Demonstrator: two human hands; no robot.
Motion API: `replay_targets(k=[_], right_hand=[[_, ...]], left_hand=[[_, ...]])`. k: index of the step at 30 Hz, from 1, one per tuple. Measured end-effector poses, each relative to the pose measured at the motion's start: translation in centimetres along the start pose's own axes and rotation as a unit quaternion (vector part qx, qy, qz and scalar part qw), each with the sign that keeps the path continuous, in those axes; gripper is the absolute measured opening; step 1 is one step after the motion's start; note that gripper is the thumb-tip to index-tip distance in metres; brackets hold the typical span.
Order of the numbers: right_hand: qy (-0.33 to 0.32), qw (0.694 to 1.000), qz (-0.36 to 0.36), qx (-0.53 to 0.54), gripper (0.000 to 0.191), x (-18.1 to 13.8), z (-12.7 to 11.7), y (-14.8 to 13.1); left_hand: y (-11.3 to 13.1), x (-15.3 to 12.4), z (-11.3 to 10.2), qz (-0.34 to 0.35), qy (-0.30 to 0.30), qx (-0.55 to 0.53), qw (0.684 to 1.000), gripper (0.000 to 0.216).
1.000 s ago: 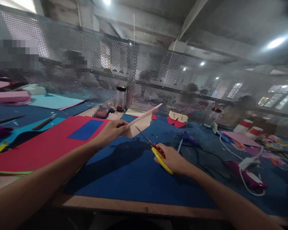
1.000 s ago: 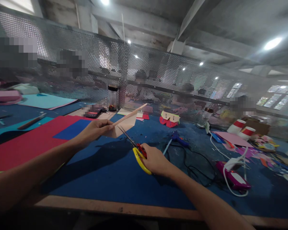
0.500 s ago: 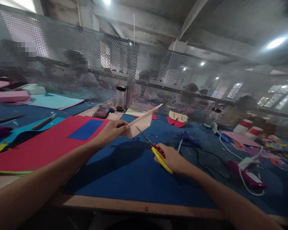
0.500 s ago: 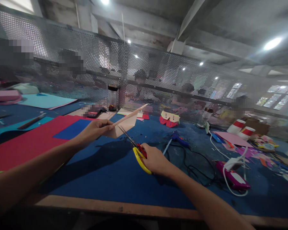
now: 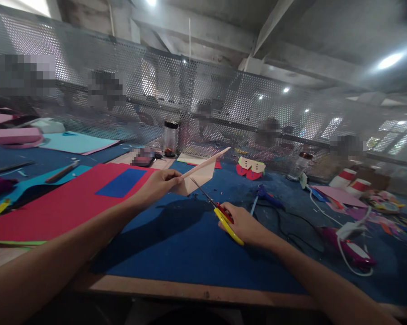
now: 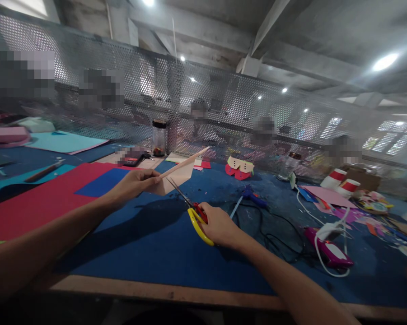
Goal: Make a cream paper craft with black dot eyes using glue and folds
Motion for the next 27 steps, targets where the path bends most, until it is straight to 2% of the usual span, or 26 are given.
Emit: replay_targets(k=[15,23,27], right_hand=[[0.002,1.000,-0.003,0.004,0.022,0.16,-0.01,0.16],[-0.004,0.996,-0.027,0.089,0.025,0.35,-0.14,0.61],[-0.027,0.991,-0.032,0.130,0.023,0.27,-0.50,0.55]], left_hand=[[-0.61,0.37,-0.02,-0.003,-0.006,0.000,1.000,0.033],[-0.31,0.14,0.18,-0.017,-0.018,-0.023,0.999,0.034],[-0.04,-0.04,0.43,-0.025,-0.024,-0.042,0.999,0.032]])
Point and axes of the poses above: each hand's wrist, its own x-axis towards the middle knuckle, its own z-axis out of the palm, y = z × x, the point moved 1 cm from there along x, towards the middle knuckle, and after that the axes turned 11 degrees about -y, right-handed, at the moved point
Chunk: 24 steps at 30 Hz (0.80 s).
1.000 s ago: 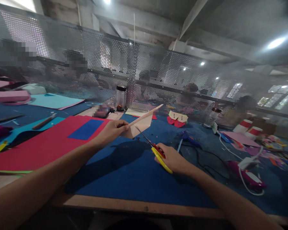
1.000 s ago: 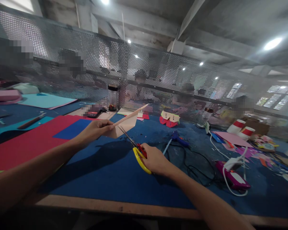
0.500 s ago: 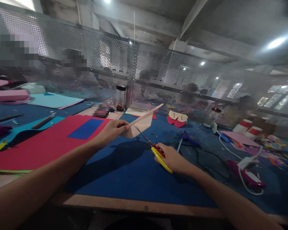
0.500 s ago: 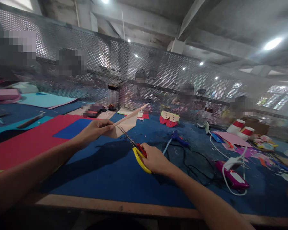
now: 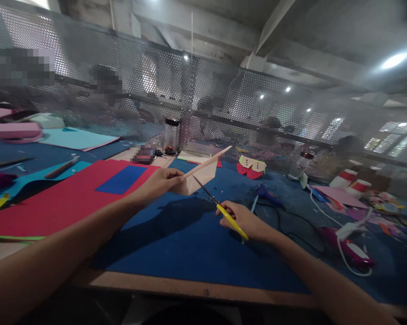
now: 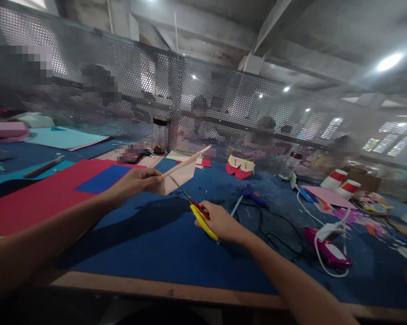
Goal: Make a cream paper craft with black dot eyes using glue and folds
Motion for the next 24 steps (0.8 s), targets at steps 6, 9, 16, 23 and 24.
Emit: replay_targets(k=[6,9,16,23,24], right_hand=[[-0.025,1.000,0.005,0.006,0.020,-0.4,-0.6,-0.8],[-0.028,1.000,0.006,0.001,0.019,-0.6,-0.7,-1.0],[-0.021,0.999,0.024,0.002,0.019,-0.5,-0.7,-1.2],[-0.011,1.000,0.026,-0.009,0.023,-0.2,-0.6,-0.4],[-0.010,1.000,0.026,-0.009,0.024,-0.2,-0.5,-0.2]], left_hand=[[0.4,0.0,-0.2,-0.012,0.011,-0.028,0.999,0.023],[0.6,0.0,-0.7,-0.018,0.036,-0.044,0.998,0.023],[0.4,0.3,-1.3,-0.002,0.078,-0.085,0.993,0.028],[0.6,0.1,-0.9,-0.015,0.062,-0.077,0.995,0.025],[0.7,0.0,-0.8,-0.017,0.054,-0.072,0.996,0.024]])
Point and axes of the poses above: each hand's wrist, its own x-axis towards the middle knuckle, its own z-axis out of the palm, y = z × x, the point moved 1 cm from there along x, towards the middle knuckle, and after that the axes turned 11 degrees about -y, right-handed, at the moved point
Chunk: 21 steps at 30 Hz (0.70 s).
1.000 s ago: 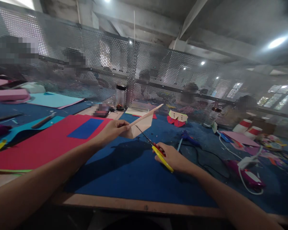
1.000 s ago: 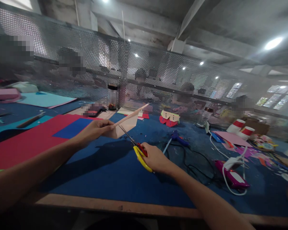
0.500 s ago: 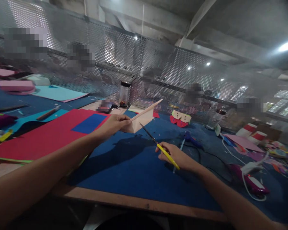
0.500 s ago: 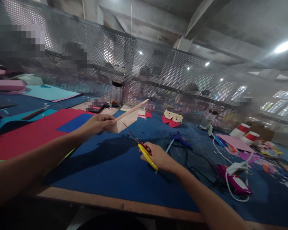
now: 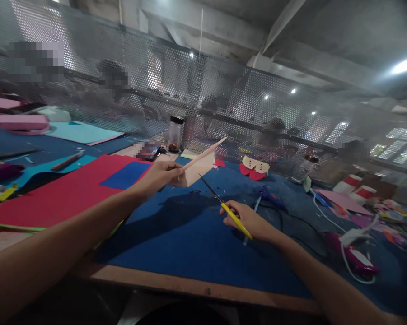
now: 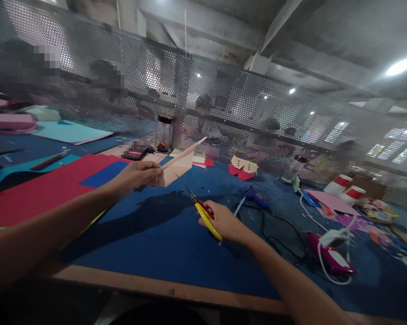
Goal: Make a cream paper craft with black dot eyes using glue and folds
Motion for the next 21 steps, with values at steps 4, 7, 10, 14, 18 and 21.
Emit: replay_targets(k=[4,7,10,14,18,21], right_hand=[[0.003,1.000,-0.004,-0.001,0.023,0.0,0.1,0.1],[0.004,1.000,-0.001,-0.003,0.022,0.0,0.1,0.0],[0.004,1.000,0.004,-0.011,0.021,0.0,0.2,-0.1],[0.002,1.000,0.000,-0.012,0.023,0.1,0.3,0.1],[0.003,1.000,-0.002,-0.015,0.024,0.2,0.3,0.3],[0.004,1.000,-0.002,-0.013,0.024,0.2,0.3,0.3]], left_hand=[[0.1,-0.2,0.6,-0.003,-0.022,0.019,1.000,0.021],[-0.2,-0.1,0.8,0.002,-0.031,0.029,0.999,0.021],[-0.7,0.0,0.8,0.009,-0.039,0.032,0.999,0.024],[-1.0,0.1,0.8,0.017,-0.047,0.034,0.998,0.026],[-0.8,0.0,1.0,0.018,-0.047,0.042,0.998,0.027],[-0.5,-0.2,1.1,0.018,-0.043,0.044,0.998,0.027]])
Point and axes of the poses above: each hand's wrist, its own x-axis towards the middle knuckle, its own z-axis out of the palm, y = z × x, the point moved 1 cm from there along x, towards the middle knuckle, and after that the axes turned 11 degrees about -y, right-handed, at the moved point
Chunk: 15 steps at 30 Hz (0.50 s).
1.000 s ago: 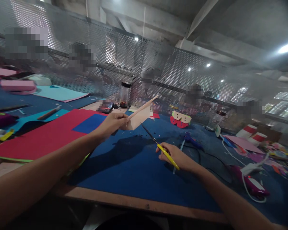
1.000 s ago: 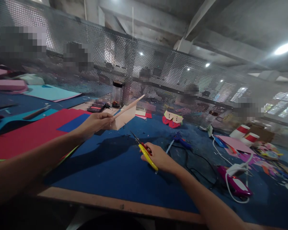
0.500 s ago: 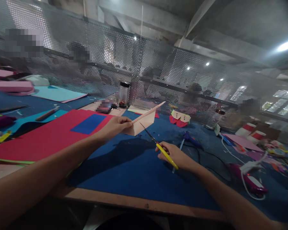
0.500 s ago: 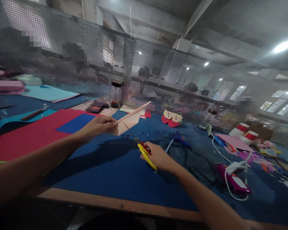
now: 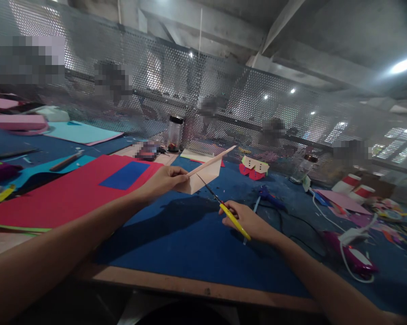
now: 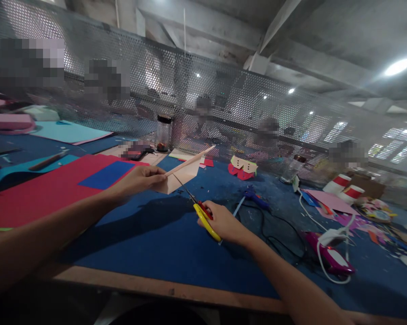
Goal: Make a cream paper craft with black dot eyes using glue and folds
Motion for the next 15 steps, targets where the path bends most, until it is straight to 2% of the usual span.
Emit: replay_targets(k=[15], right_hand=[[0.004,1.000,-0.003,0.006,0.025,0.08,0.11,0.18]], left_hand=[[0.22,-0.21,0.13,-0.002,-0.002,0.011,1.000,0.025]])
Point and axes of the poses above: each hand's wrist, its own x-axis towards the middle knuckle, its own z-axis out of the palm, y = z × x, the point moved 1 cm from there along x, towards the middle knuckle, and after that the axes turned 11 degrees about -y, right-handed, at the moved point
